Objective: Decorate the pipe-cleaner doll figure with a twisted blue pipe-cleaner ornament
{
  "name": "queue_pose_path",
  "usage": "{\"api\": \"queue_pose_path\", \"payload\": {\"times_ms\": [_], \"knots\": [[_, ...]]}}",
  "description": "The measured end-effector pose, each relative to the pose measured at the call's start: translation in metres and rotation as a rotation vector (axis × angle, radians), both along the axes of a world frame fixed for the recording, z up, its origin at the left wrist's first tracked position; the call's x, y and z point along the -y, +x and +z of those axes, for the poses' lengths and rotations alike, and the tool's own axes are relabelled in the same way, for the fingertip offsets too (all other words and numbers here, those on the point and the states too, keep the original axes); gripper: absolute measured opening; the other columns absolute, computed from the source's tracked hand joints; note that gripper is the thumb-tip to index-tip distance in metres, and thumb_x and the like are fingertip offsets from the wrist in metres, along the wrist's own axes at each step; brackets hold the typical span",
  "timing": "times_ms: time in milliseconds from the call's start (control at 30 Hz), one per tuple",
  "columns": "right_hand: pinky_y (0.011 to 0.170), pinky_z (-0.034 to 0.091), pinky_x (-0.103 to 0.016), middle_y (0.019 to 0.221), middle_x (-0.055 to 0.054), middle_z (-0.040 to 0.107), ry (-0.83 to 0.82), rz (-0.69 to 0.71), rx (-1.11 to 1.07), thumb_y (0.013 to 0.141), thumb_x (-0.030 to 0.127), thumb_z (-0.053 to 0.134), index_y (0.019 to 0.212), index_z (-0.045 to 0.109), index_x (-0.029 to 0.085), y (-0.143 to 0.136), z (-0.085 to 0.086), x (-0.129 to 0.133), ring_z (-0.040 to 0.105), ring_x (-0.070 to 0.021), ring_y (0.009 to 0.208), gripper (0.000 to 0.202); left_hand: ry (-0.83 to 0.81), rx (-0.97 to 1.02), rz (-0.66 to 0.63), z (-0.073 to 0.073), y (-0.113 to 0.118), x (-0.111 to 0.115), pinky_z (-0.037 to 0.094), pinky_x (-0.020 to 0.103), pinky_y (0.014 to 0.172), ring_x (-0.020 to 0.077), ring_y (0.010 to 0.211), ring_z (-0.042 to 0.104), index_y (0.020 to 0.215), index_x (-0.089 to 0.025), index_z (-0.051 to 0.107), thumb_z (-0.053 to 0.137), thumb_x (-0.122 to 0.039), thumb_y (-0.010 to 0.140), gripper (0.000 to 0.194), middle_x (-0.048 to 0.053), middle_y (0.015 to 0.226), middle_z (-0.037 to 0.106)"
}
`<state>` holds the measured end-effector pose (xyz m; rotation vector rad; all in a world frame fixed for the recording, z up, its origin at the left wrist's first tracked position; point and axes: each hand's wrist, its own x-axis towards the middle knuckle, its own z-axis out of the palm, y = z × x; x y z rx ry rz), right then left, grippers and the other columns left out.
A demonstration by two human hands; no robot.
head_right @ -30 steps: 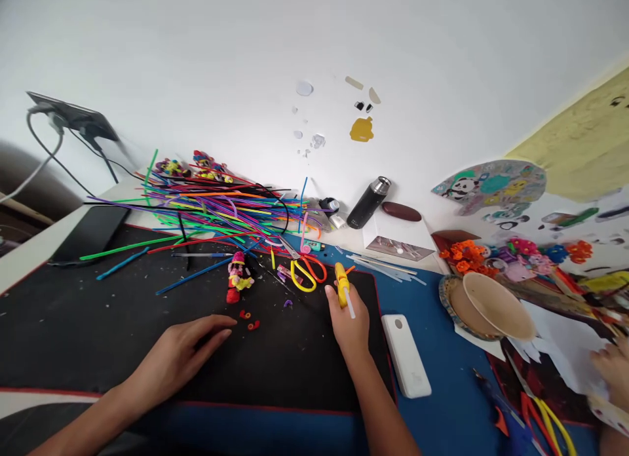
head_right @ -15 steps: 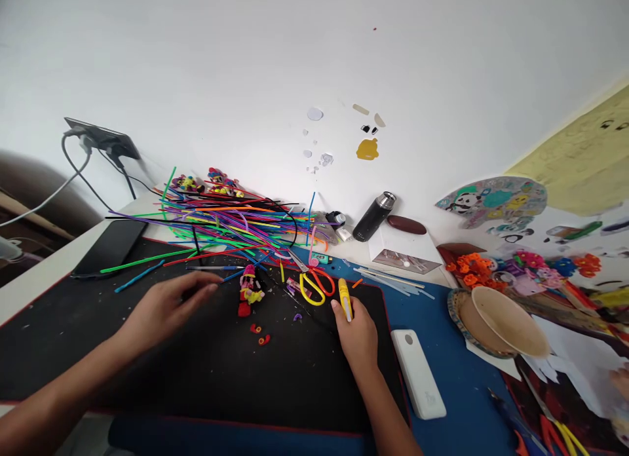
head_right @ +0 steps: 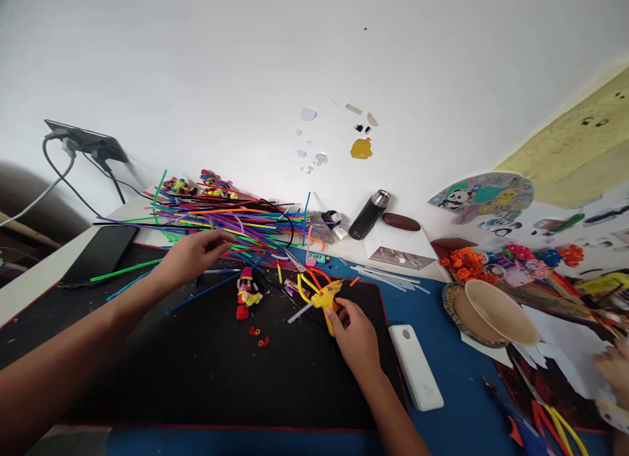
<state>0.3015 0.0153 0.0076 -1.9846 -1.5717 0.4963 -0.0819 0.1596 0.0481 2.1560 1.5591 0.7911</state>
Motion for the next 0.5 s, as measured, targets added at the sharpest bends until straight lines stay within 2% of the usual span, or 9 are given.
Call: {"api": "queue_pose_path", "payload": {"times_ms": [67, 167, 267, 333, 500], "knots": [[0.072, 0.055, -0.037, 0.086, -0.01, 0.077, 0.055, -0.042, -0.072, 0.092, 0.066, 0.061, 0.113, 0.08, 0.018, -0.006, 0.003, 0.005, 0.07, -0.0266, 0.075, 0.056, 0.115, -0.124, -0.083, -0.001, 0.014, -0.018, 0.052, 0.029, 0.078, 0.0238, 0.094, 0.074, 0.108, -0.022, 0.077, 0.049, -0.042, 0.102, 0.035, 0.007, 0.109, 0.08], [0.07, 0.057, -0.036, 0.092, -0.013, 0.08, 0.116, -0.097, -0.259, 0.092, 0.07, 0.06, 0.1, 0.08, 0.018, -0.019, 0.009, 0.017, 0.073, -0.0288, 0.079, 0.056, 0.219, -0.35, -0.278, 0.001, 0.042, -0.042, 0.053, 0.031, 0.083, 0.0255, 0.103, 0.072, 0.112, -0.022, 0.078, 0.044, -0.034, 0.105, 0.037, 0.011, 0.114, 0.078], [0.07, 0.057, -0.035, 0.088, -0.011, 0.081, 0.117, -0.063, -0.317, 0.093, 0.069, 0.061, 0.091, 0.081, 0.02, -0.033, 0.015, 0.03, 0.073, -0.029, 0.08, 0.053, 0.225, -0.443, -0.374, 0.003, 0.067, -0.061, 0.052, 0.032, 0.078, 0.0262, 0.098, 0.068, 0.105, -0.021, 0.08, 0.046, -0.024, 0.104, 0.034, 0.012, 0.105, 0.074], [0.073, 0.057, -0.034, 0.088, -0.01, 0.081, 0.11, -0.022, -0.343, 0.094, 0.064, 0.064, 0.093, 0.083, 0.021, -0.041, 0.017, 0.036, 0.074, -0.0283, 0.081, 0.047, 0.222, -0.512, -0.432, 0.001, 0.079, -0.07, 0.049, 0.031, 0.075, 0.0252, 0.094, 0.067, 0.093, -0.019, 0.08, 0.051, -0.015, 0.099, 0.03, 0.013, 0.099, 0.073], [0.069, 0.056, -0.031, 0.086, -0.008, 0.081, 0.081, 0.057, -0.41, 0.097, 0.057, 0.064, 0.091, 0.083, 0.022, -0.057, 0.018, 0.038, 0.074, -0.0263, 0.079, 0.04, 0.246, -0.621, -0.495, -0.008, 0.092, -0.081, 0.047, 0.032, 0.075, 0.0256, 0.095, 0.066, 0.098, -0.016, 0.078, 0.056, -0.005, 0.092, 0.025, 0.014, 0.102, 0.072]]}}
